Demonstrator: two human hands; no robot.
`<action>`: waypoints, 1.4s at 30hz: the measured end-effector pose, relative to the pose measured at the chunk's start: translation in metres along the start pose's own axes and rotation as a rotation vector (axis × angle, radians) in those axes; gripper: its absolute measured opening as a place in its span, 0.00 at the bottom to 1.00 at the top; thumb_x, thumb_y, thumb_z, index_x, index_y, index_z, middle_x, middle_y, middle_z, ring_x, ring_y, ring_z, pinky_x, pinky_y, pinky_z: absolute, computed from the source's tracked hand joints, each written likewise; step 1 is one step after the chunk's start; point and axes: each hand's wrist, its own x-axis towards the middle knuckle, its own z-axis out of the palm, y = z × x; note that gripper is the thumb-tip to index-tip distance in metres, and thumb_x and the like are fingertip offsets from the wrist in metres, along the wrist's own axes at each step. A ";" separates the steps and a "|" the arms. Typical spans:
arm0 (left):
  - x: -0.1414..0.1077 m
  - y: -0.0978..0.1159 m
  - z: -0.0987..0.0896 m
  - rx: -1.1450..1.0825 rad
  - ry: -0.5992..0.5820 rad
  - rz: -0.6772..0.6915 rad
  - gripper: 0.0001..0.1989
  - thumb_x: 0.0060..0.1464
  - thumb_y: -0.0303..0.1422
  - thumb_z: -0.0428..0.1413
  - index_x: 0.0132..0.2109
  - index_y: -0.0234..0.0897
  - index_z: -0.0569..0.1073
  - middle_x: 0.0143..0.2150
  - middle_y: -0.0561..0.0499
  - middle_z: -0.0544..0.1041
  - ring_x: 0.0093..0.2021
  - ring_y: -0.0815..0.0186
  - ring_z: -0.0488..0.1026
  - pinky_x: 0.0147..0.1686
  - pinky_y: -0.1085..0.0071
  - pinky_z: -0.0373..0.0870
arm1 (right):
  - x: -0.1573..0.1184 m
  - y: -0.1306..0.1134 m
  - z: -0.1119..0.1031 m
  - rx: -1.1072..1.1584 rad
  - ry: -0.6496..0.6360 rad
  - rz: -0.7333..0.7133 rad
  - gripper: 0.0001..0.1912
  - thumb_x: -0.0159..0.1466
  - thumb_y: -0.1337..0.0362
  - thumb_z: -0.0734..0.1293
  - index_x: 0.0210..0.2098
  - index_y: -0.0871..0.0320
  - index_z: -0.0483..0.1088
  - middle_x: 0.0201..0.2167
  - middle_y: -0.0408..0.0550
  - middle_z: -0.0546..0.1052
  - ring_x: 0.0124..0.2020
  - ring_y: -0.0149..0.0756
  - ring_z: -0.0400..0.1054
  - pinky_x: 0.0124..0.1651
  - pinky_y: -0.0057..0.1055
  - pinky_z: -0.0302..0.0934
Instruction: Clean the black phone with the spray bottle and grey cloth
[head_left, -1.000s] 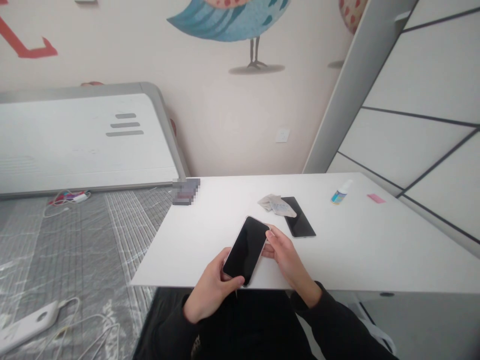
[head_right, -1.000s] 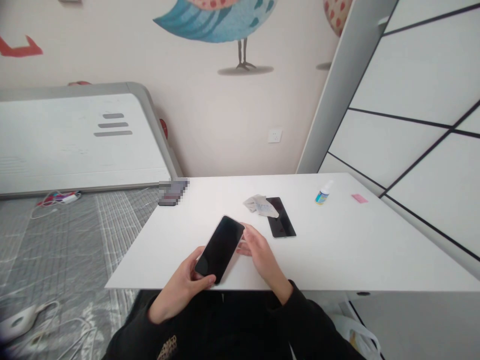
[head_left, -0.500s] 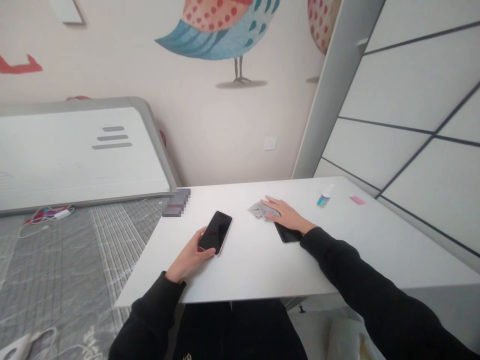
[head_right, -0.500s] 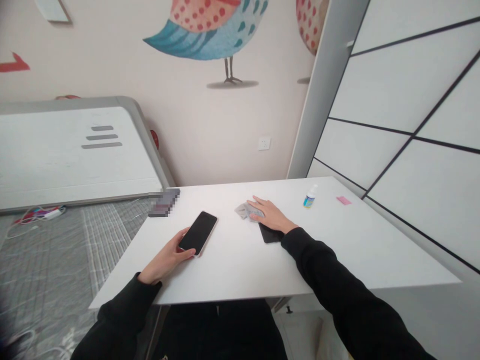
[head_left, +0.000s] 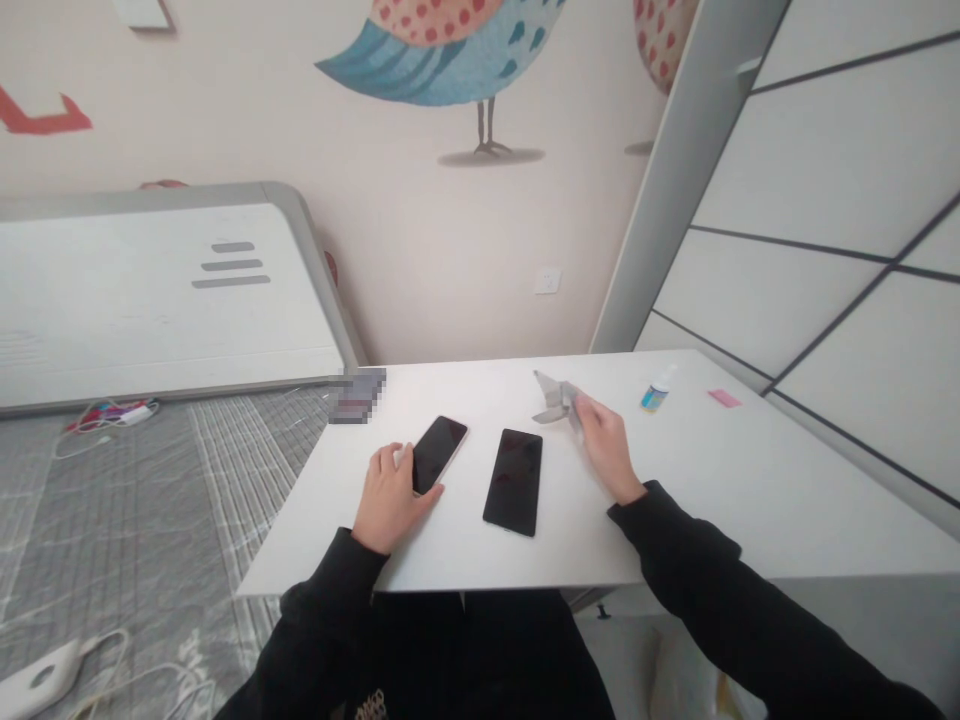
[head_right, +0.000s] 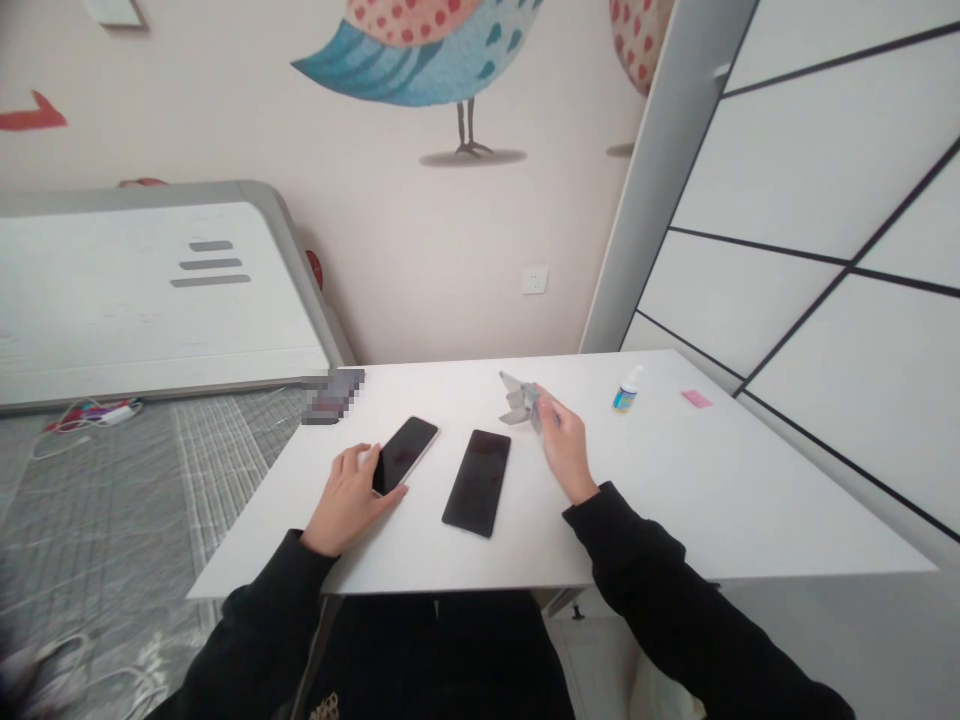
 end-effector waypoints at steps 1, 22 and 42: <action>-0.006 0.010 0.002 0.000 0.021 0.025 0.31 0.56 0.40 0.59 0.63 0.32 0.64 0.59 0.35 0.67 0.62 0.42 0.62 0.63 0.45 0.61 | -0.002 -0.003 -0.005 -0.021 -0.043 -0.035 0.26 0.65 0.42 0.65 0.48 0.54 0.79 0.57 0.52 0.78 0.65 0.53 0.63 0.70 0.56 0.48; -0.041 0.083 0.035 -0.152 -0.061 0.148 0.47 0.54 0.33 0.58 0.74 0.26 0.43 0.56 0.35 0.72 0.55 0.46 0.67 0.58 0.49 0.67 | -0.058 -0.016 0.011 -0.225 -0.939 -0.531 0.32 0.68 0.48 0.67 0.68 0.50 0.63 0.67 0.50 0.67 0.67 0.48 0.62 0.72 0.49 0.51; -0.022 0.016 -0.001 0.116 -0.122 0.472 0.47 0.47 0.53 0.68 0.70 0.49 0.61 0.76 0.39 0.50 0.72 0.35 0.52 0.65 0.34 0.55 | -0.014 0.028 -0.020 -0.114 -0.395 -0.028 0.20 0.66 0.56 0.64 0.56 0.51 0.71 0.56 0.51 0.77 0.60 0.49 0.69 0.64 0.51 0.60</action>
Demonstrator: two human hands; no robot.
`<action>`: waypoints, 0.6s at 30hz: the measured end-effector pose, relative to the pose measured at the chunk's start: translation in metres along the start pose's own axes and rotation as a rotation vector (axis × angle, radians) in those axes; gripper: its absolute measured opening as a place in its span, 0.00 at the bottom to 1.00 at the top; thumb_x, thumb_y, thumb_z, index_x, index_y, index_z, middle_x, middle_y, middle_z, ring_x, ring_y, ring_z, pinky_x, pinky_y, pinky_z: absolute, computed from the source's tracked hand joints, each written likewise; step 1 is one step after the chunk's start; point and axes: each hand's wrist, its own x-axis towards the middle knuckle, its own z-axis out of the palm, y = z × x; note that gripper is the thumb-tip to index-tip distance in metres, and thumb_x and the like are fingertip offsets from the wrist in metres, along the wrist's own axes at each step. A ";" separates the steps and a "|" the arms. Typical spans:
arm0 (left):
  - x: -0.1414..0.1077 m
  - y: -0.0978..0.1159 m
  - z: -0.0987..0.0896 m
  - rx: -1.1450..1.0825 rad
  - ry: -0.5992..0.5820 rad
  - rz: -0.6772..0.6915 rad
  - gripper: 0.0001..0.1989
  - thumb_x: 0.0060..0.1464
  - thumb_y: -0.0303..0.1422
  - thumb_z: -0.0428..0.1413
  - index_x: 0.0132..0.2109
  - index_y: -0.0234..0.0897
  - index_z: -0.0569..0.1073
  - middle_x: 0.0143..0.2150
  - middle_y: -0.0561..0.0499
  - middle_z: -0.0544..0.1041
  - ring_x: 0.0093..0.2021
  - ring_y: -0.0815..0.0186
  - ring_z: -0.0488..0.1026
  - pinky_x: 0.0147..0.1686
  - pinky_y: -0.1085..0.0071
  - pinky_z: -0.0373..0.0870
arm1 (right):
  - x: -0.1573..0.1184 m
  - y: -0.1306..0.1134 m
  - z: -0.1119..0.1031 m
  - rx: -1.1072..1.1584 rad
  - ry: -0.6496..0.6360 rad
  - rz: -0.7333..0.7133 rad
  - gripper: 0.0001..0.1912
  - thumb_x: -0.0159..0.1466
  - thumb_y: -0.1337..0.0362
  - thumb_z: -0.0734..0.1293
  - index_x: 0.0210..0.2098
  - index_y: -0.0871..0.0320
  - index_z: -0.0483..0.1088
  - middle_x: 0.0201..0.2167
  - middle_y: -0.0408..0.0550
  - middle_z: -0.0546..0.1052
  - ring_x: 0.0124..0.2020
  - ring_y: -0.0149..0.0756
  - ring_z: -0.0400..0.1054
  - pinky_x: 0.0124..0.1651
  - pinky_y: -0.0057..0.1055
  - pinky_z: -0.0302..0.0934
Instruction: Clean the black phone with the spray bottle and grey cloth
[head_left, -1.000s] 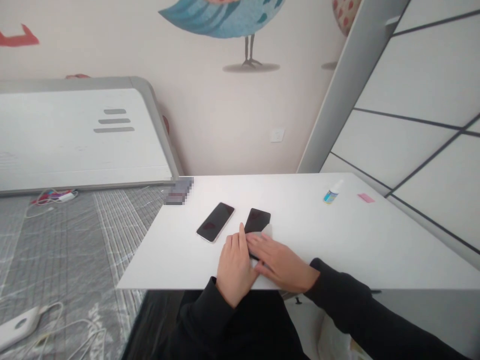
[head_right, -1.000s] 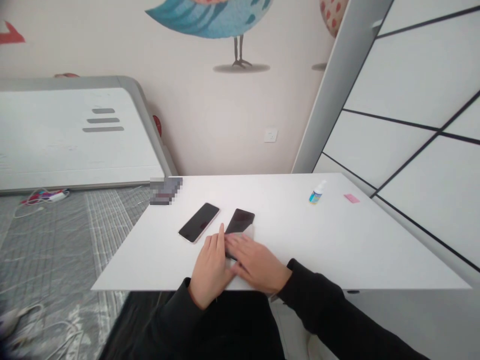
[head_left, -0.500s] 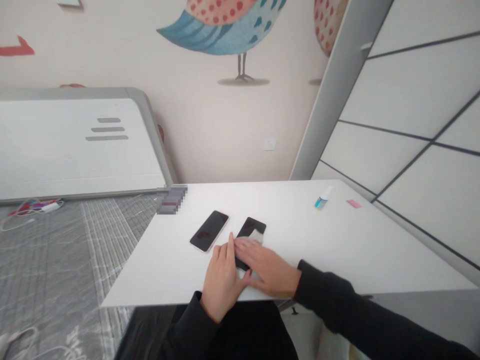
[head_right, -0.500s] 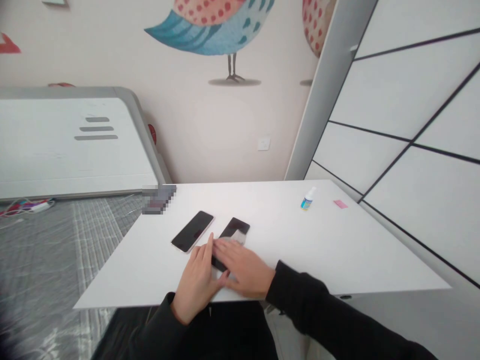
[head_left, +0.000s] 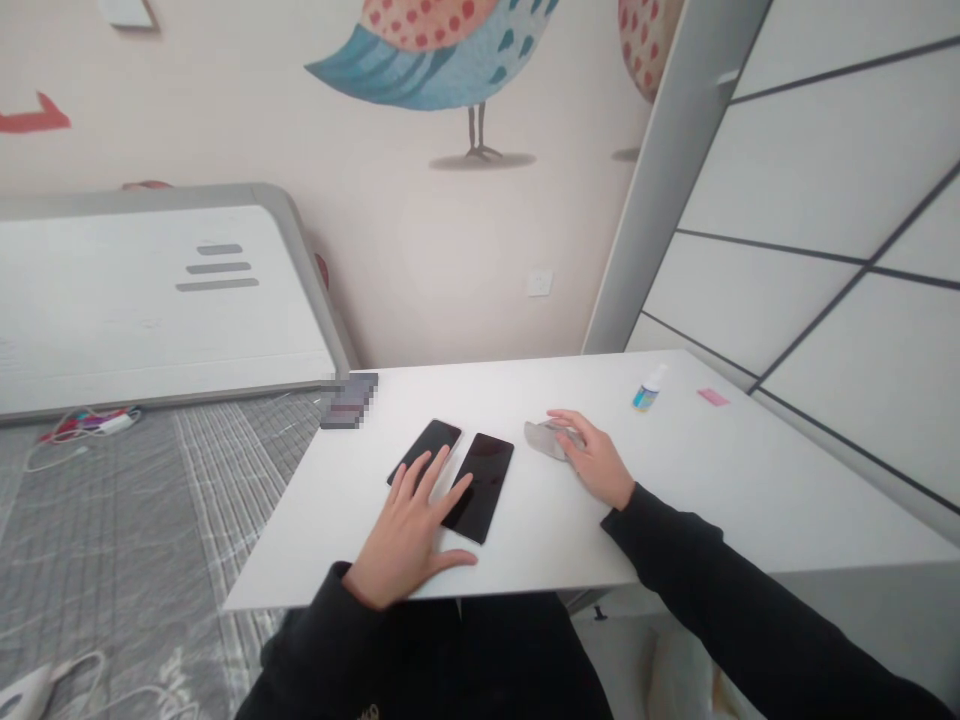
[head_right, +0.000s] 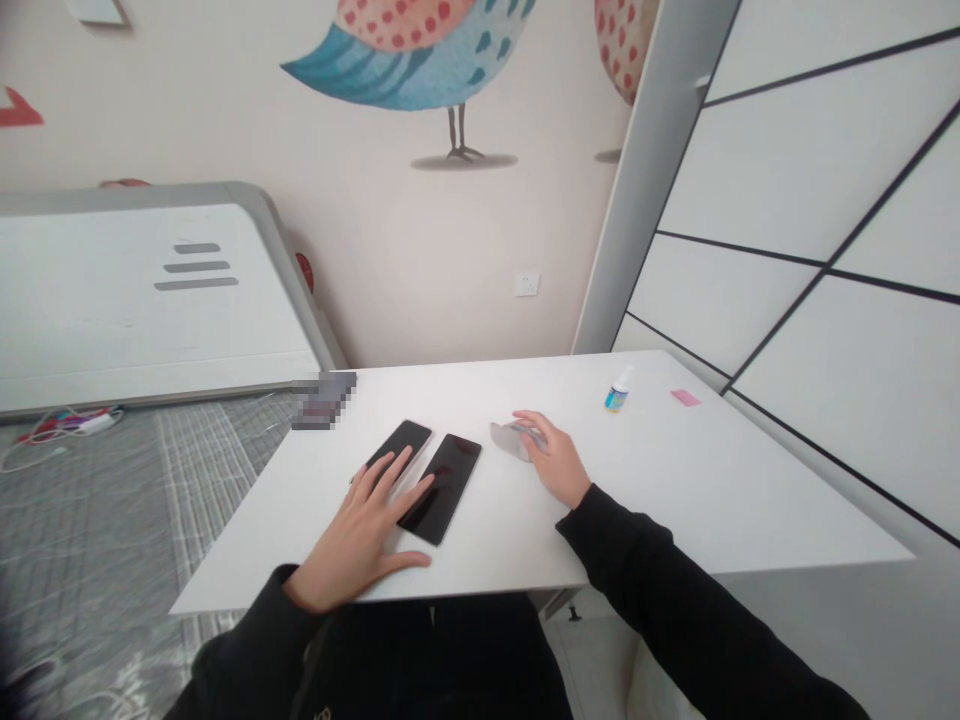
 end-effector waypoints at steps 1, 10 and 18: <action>0.006 -0.013 -0.004 -0.006 -0.065 0.073 0.47 0.47 0.54 0.67 0.71 0.52 0.59 0.77 0.41 0.46 0.73 0.35 0.48 0.65 0.33 0.53 | 0.002 0.001 0.000 0.058 0.024 0.036 0.20 0.65 0.55 0.65 0.56 0.52 0.70 0.55 0.52 0.78 0.59 0.49 0.70 0.62 0.49 0.63; 0.029 -0.029 0.001 -0.163 -0.312 0.092 0.32 0.65 0.45 0.55 0.71 0.50 0.57 0.75 0.45 0.55 0.75 0.48 0.46 0.68 0.35 0.47 | 0.012 0.007 -0.002 0.493 0.100 0.326 0.19 0.58 0.54 0.71 0.47 0.54 0.74 0.46 0.50 0.80 0.41 0.42 0.76 0.32 0.30 0.69; 0.032 0.003 0.019 -0.139 -0.139 -0.141 0.27 0.67 0.39 0.53 0.69 0.42 0.61 0.74 0.42 0.56 0.75 0.48 0.49 0.67 0.37 0.53 | 0.013 -0.002 0.003 0.628 0.102 0.355 0.27 0.49 0.55 0.82 0.44 0.55 0.74 0.38 0.47 0.80 0.34 0.36 0.75 0.36 0.29 0.71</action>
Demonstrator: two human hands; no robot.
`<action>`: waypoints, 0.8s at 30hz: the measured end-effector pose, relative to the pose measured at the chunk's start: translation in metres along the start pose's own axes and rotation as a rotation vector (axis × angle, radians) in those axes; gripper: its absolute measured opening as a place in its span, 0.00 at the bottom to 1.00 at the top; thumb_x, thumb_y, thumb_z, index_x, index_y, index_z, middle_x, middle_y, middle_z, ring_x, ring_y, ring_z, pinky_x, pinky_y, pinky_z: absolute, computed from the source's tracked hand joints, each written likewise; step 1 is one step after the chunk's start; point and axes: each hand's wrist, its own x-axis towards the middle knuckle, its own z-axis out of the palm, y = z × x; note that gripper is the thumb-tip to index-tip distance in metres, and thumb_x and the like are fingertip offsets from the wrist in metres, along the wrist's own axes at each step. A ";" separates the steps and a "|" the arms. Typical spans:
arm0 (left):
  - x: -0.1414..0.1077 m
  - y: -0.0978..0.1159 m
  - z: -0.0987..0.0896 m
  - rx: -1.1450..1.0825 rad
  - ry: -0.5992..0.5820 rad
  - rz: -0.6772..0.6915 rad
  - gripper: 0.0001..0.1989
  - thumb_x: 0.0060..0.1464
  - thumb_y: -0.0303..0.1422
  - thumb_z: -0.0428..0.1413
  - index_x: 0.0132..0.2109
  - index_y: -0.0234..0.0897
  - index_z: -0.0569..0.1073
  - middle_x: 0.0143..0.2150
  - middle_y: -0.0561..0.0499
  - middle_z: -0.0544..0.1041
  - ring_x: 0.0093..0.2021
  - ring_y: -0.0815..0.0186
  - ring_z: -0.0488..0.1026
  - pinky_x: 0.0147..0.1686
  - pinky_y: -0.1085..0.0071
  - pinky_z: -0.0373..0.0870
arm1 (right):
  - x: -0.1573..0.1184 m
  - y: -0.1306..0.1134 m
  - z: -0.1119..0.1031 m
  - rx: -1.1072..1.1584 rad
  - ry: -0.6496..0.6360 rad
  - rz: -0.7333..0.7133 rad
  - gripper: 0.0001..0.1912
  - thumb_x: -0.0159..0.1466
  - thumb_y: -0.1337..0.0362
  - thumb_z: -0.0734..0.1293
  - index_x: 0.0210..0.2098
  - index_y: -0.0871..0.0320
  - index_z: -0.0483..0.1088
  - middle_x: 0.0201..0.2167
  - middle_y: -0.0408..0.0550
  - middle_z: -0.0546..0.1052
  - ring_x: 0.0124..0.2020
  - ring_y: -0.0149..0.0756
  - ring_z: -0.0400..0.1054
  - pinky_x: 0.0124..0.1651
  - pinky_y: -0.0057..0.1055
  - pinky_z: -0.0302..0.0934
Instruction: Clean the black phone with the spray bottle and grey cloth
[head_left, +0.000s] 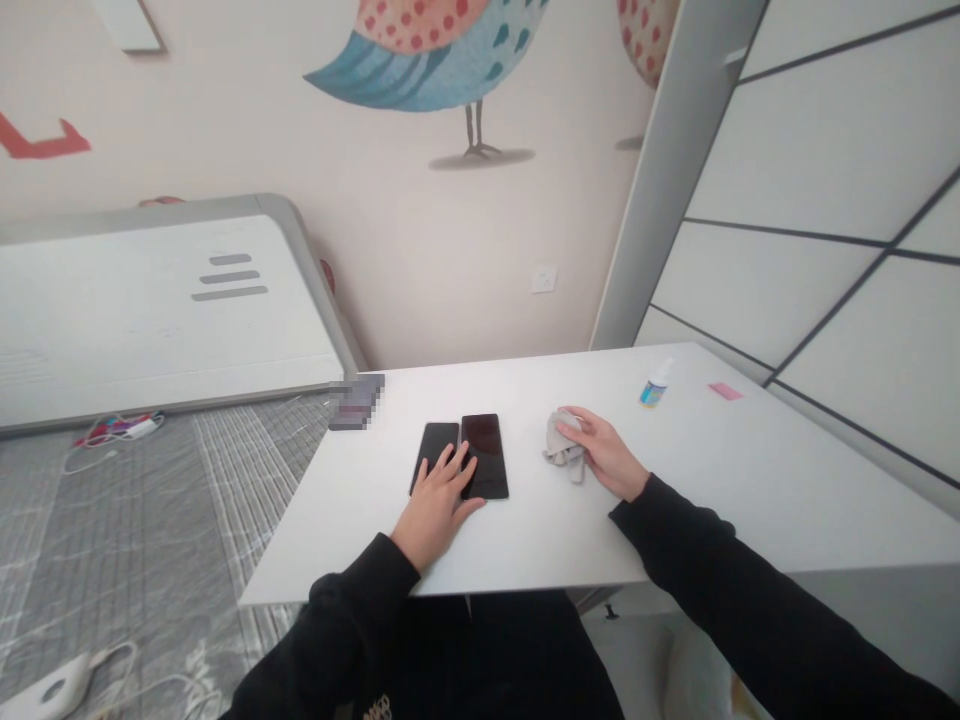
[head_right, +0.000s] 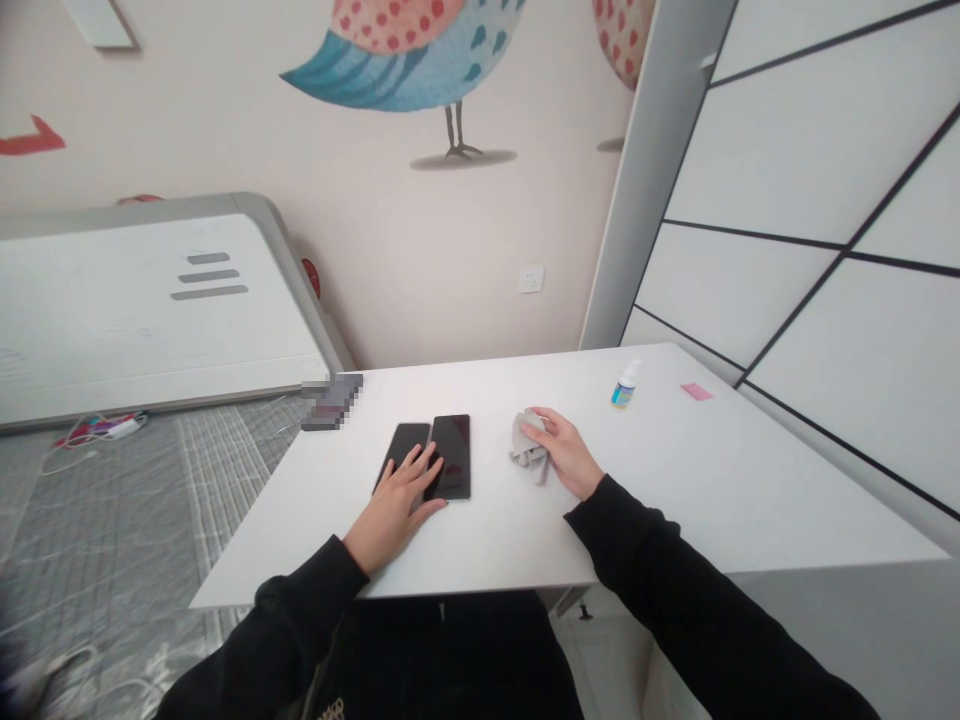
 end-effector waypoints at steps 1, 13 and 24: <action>0.002 0.001 0.002 0.006 0.002 -0.014 0.27 0.67 0.38 0.53 0.69 0.41 0.61 0.74 0.41 0.57 0.75 0.48 0.49 0.67 0.37 0.53 | 0.000 0.000 0.000 0.005 -0.002 0.000 0.26 0.49 0.54 0.82 0.43 0.56 0.74 0.38 0.47 0.80 0.34 0.36 0.75 0.37 0.29 0.71; 0.007 0.012 -0.008 0.011 0.070 -0.038 0.28 0.62 0.36 0.57 0.67 0.33 0.65 0.73 0.38 0.59 0.75 0.44 0.46 0.70 0.36 0.46 | -0.011 -0.011 0.005 0.044 -0.029 0.030 0.30 0.50 0.48 0.81 0.45 0.52 0.67 0.32 0.42 0.79 0.31 0.36 0.74 0.30 0.28 0.66; 0.028 0.059 -0.033 -0.684 0.118 -0.050 0.09 0.56 0.26 0.53 0.38 0.36 0.78 0.35 0.51 0.82 0.34 0.64 0.78 0.38 0.70 0.73 | -0.075 -0.022 0.043 -0.188 -0.163 -0.154 0.19 0.62 0.45 0.71 0.42 0.51 0.69 0.54 0.52 0.74 0.53 0.47 0.71 0.50 0.39 0.69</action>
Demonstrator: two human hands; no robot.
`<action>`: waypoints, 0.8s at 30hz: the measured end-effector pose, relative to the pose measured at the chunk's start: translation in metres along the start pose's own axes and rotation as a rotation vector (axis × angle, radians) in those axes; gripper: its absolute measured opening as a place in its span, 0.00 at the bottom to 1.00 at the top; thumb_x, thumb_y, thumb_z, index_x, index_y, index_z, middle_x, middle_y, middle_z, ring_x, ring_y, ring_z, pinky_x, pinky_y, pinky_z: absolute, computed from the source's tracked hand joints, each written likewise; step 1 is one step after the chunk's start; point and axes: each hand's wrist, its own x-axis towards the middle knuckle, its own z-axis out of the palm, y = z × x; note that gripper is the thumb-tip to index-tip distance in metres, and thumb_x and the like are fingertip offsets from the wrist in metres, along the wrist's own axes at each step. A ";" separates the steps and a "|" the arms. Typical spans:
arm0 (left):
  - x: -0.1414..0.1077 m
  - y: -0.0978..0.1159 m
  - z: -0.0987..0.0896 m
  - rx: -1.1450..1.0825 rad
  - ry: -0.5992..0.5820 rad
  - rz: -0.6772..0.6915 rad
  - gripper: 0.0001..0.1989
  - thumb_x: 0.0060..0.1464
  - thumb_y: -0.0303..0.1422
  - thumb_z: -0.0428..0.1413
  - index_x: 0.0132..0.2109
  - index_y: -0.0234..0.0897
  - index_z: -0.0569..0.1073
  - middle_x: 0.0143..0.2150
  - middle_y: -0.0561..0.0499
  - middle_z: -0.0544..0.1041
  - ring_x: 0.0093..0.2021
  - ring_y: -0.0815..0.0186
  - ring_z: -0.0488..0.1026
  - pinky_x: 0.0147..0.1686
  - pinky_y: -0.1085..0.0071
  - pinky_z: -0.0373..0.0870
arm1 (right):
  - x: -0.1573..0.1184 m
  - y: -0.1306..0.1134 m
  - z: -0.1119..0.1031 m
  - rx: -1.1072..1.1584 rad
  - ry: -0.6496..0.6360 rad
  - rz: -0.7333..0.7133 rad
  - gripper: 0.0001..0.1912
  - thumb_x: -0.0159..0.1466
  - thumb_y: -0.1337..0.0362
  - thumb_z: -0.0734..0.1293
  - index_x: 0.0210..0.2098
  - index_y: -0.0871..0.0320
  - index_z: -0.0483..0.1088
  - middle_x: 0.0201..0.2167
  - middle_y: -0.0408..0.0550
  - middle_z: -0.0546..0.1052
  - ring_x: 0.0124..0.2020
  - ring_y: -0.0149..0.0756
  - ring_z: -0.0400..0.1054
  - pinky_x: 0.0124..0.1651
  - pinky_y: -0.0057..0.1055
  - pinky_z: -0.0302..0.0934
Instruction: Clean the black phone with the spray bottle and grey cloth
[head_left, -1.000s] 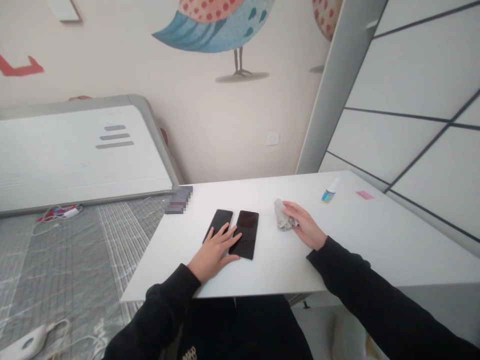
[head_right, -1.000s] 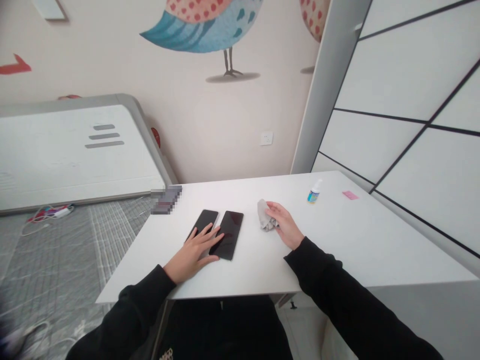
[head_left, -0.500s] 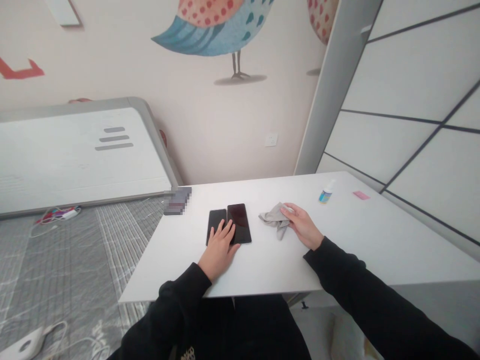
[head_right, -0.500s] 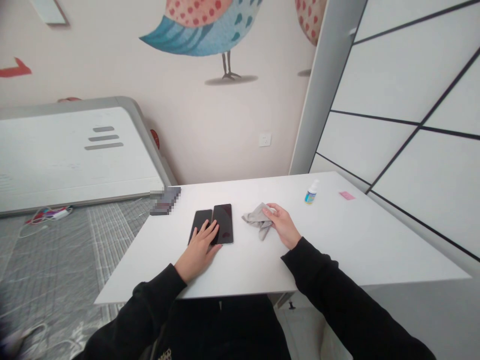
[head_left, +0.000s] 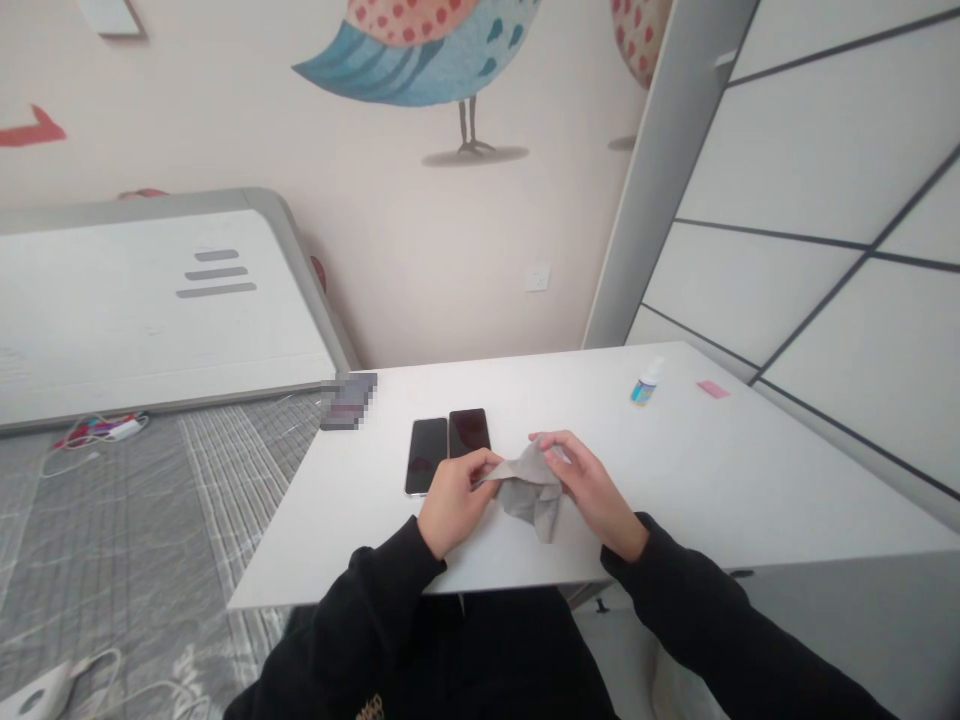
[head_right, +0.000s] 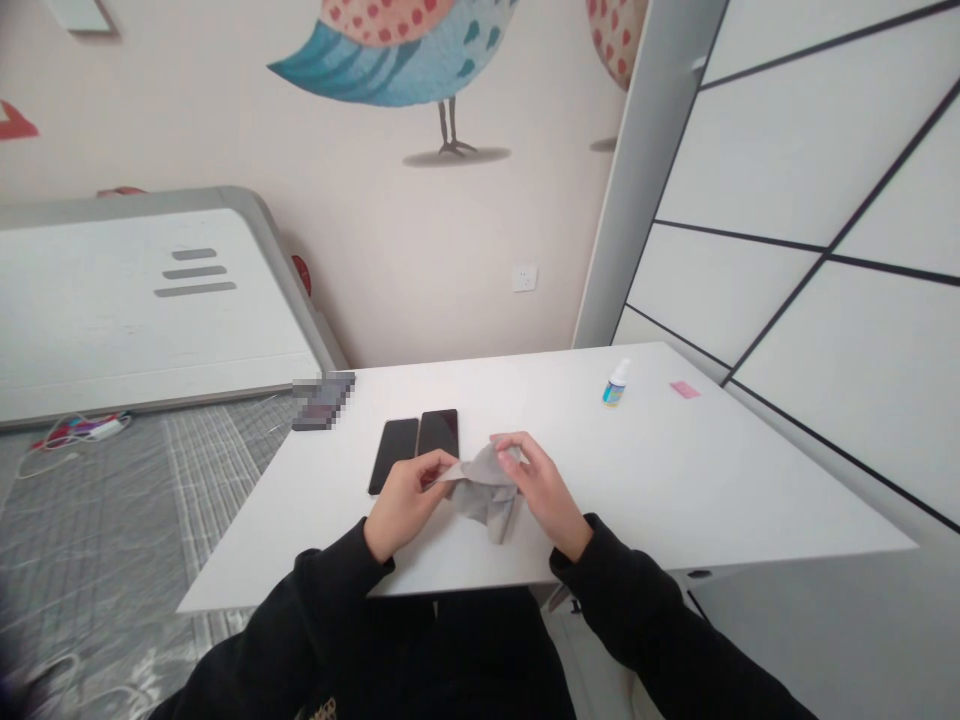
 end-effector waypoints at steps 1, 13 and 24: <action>-0.001 0.002 -0.001 -0.021 -0.004 -0.013 0.10 0.56 0.25 0.52 0.38 0.36 0.78 0.33 0.52 0.82 0.31 0.66 0.77 0.35 0.72 0.72 | -0.005 -0.001 0.000 -0.101 -0.011 -0.064 0.19 0.61 0.45 0.72 0.42 0.52 0.71 0.58 0.54 0.71 0.58 0.50 0.67 0.55 0.43 0.67; -0.021 0.044 -0.004 0.151 -0.125 -0.034 0.10 0.56 0.28 0.54 0.29 0.38 0.78 0.23 0.56 0.75 0.24 0.69 0.69 0.28 0.74 0.59 | -0.049 -0.013 0.003 -0.478 -0.135 -0.354 0.15 0.64 0.49 0.71 0.43 0.52 0.75 0.56 0.56 0.75 0.58 0.52 0.69 0.60 0.47 0.64; -0.032 0.048 -0.021 0.372 -0.241 0.164 0.11 0.57 0.23 0.54 0.31 0.39 0.77 0.31 0.53 0.79 0.31 0.66 0.74 0.31 0.73 0.62 | -0.064 -0.031 -0.019 -0.372 -0.117 -0.122 0.19 0.68 0.48 0.65 0.28 0.54 0.68 0.26 0.44 0.73 0.28 0.36 0.67 0.33 0.32 0.64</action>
